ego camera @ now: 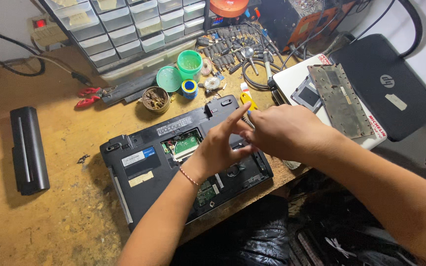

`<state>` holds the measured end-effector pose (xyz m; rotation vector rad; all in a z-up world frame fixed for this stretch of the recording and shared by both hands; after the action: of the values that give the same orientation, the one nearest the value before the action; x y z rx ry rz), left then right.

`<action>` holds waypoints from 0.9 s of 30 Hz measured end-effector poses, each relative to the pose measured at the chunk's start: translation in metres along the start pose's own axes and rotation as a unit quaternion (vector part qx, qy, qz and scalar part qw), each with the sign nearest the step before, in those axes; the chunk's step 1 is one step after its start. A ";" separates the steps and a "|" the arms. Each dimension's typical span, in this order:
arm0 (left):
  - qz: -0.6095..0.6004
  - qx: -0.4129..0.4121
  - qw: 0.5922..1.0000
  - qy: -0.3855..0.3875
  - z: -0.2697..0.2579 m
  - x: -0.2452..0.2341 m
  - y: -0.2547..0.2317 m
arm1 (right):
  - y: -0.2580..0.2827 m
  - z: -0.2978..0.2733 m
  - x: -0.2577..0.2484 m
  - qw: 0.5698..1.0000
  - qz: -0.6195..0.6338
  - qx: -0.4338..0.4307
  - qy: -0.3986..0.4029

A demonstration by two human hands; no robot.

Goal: The person uses a screwdriver to remove screws from the back of a disassembled laptop. They place the screws on the table and then reinsert them into the same screw holes, securing the back panel.

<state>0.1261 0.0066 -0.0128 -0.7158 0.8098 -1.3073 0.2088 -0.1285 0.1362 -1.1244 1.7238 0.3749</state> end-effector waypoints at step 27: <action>0.454 -0.256 0.852 0.045 -0.096 -0.067 -0.007 | 0.021 0.018 0.174 0.737 0.521 0.174 -0.394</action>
<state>0.0362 0.0719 -0.0517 -0.5515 1.3792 -0.2522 0.1907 -0.1930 -0.0263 0.4033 1.3569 0.9873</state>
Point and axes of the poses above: each hand's wrist, its own z-axis towards the middle knuckle, its own x-axis out of the palm, y = z × x, the point moved 1 cm from there along z, towards the middle knuckle, and after that the axes turned 11 degrees about -z, right-handed, at the moved point
